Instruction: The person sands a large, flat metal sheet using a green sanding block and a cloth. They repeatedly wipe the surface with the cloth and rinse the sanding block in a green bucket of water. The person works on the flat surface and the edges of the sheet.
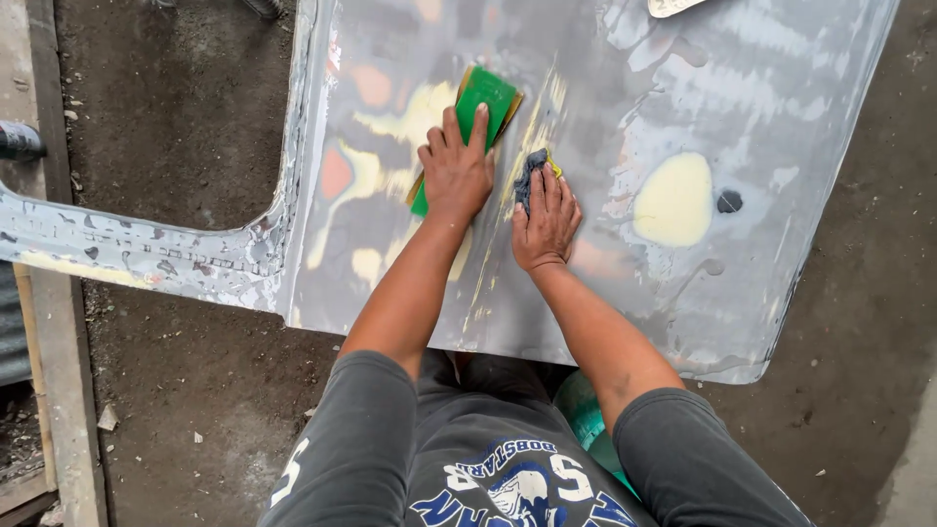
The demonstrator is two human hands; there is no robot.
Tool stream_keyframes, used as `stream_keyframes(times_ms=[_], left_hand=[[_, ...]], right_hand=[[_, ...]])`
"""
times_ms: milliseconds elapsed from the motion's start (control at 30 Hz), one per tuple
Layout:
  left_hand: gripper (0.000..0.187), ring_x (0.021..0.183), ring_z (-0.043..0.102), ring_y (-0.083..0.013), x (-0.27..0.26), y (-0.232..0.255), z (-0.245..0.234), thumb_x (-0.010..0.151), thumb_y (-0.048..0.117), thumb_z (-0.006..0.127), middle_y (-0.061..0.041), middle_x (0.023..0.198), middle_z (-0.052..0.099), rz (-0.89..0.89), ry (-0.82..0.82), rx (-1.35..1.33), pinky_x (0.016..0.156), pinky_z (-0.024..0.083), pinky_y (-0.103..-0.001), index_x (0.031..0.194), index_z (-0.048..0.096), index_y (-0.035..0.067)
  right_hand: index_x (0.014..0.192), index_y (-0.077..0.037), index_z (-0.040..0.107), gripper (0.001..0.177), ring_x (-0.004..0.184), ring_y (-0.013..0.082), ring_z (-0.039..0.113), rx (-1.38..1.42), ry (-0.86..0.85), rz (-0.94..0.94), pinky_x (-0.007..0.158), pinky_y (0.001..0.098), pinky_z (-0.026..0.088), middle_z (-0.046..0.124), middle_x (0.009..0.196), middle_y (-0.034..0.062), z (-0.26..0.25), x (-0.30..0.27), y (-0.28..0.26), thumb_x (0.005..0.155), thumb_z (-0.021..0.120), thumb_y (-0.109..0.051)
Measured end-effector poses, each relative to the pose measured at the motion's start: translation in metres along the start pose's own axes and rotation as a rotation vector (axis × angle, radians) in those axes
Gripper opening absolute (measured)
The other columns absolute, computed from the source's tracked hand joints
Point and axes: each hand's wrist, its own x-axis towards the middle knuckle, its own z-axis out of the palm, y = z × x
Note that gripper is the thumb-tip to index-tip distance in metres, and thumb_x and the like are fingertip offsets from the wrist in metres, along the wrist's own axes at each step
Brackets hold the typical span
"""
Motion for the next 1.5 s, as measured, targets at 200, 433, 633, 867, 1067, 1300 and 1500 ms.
stream_keyframes(times_ms=[200,433,633,867,1067,1300,1500], left_hand=[[0.075,0.114,0.050,-0.0421,-0.165,-0.031,-0.050,0.084,0.031,0.074,-0.024,0.148,0.042,-0.007,-0.136,-0.008,0.094,0.042,-0.056,0.153,0.045,0.022],[0.069,0.114,0.051,-0.0435,-0.131,-0.055,-0.035,0.087,0.035,0.072,-0.025,0.146,0.043,0.030,-0.095,0.052,0.092,0.042,-0.057,0.150,0.048,0.023],[0.070,0.113,0.050,-0.0428,-0.010,-0.048,-0.011,0.090,0.035,0.071,-0.025,0.146,0.045,0.076,0.055,0.034,0.090,0.042,-0.057,0.153,0.044,0.022],[0.073,0.116,0.050,-0.0433,-0.141,-0.074,-0.056,0.089,0.033,0.071,-0.026,0.148,0.043,0.122,-0.117,-0.007,0.092,0.042,-0.057,0.155,0.042,0.021],[0.073,0.112,0.051,-0.0422,-0.170,-0.093,-0.070,0.084,0.033,0.074,-0.026,0.146,0.044,0.208,-0.228,-0.005,0.087,0.043,-0.055,0.151,0.047,0.021],[0.074,0.115,0.050,-0.0420,-0.002,-0.063,-0.002,0.088,0.036,0.072,-0.023,0.147,0.043,0.254,0.005,0.011,0.093,0.043,-0.056,0.155,0.041,0.023],[0.077,0.119,0.049,-0.0419,-0.076,-0.079,-0.034,0.089,0.035,0.072,-0.024,0.150,0.041,0.253,-0.108,-0.028,0.094,0.041,-0.056,0.157,0.039,0.023]], right_hand=[[0.156,-0.005,0.044,0.066,0.149,0.0369,0.033,0.005,0.012,-0.009,0.121,0.0549,0.019,0.036,0.166,0.0105,0.005,0.003,0.004,0.097,0.052,-0.034],[0.157,-0.005,0.044,0.065,0.149,0.0380,0.032,-0.013,0.015,-0.005,0.120,0.0561,0.019,0.035,0.166,0.0119,0.013,-0.001,0.007,0.099,0.051,-0.033],[0.157,-0.006,0.045,0.064,0.149,0.0379,0.033,-0.026,0.032,0.008,0.122,0.0559,0.020,0.035,0.166,0.0111,0.009,-0.001,0.003,0.099,0.052,-0.033],[0.157,-0.006,0.044,0.062,0.150,0.0387,0.032,0.002,0.057,0.099,0.123,0.0568,0.018,0.035,0.167,0.0120,0.024,-0.003,-0.010,0.101,0.054,-0.030],[0.157,-0.006,0.043,0.063,0.151,0.0380,0.032,0.025,0.084,0.128,0.123,0.0559,0.018,0.036,0.166,0.0121,0.028,-0.025,-0.043,0.100,0.056,-0.029],[0.157,-0.006,0.044,0.065,0.151,0.0364,0.033,0.053,0.071,0.143,0.125,0.0533,0.019,0.037,0.166,0.0115,0.021,-0.064,-0.062,0.097,0.056,-0.028],[0.156,-0.006,0.045,0.063,0.150,0.0367,0.033,0.035,0.062,0.145,0.124,0.0535,0.019,0.037,0.165,0.0121,0.021,-0.066,-0.063,0.098,0.056,-0.029]])
